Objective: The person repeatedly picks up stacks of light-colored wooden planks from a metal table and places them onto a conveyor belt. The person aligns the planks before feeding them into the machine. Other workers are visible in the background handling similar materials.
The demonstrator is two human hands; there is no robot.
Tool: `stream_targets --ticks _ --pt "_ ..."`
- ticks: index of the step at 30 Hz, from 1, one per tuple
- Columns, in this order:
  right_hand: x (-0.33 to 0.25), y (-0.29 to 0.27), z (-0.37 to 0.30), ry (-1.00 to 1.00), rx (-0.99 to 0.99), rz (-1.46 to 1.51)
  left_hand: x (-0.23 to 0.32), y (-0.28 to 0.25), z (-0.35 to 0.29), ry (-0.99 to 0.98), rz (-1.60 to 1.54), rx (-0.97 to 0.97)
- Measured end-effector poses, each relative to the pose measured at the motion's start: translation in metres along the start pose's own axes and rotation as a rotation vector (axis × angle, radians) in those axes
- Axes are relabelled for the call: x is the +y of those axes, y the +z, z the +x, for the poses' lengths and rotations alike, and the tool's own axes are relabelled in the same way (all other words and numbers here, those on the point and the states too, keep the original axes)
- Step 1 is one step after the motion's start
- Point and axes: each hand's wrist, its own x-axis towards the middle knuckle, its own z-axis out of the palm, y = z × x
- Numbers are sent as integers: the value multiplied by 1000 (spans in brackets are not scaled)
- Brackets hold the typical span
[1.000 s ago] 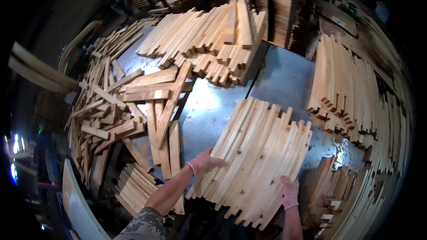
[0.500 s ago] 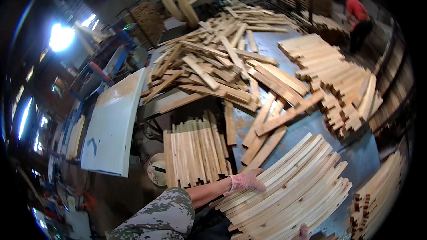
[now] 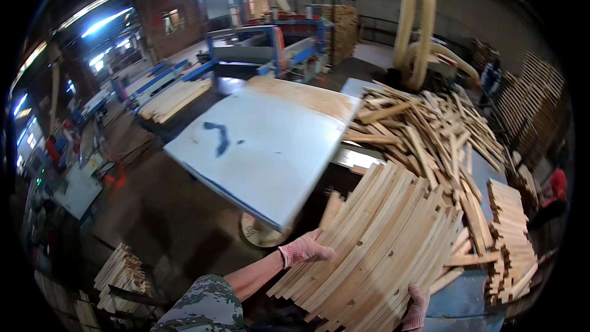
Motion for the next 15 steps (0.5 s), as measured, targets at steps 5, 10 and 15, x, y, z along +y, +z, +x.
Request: stream_targets --ticks 5,10,15 --pt "69 163 56 117 -261 -156 10 -204 -63 44 -77 168" --pt "140 313 103 363 -496 -28 1 -363 -102 40 -210 280" --pt "181 421 111 440 -324 -97 50 -439 -103 -88 181 450"
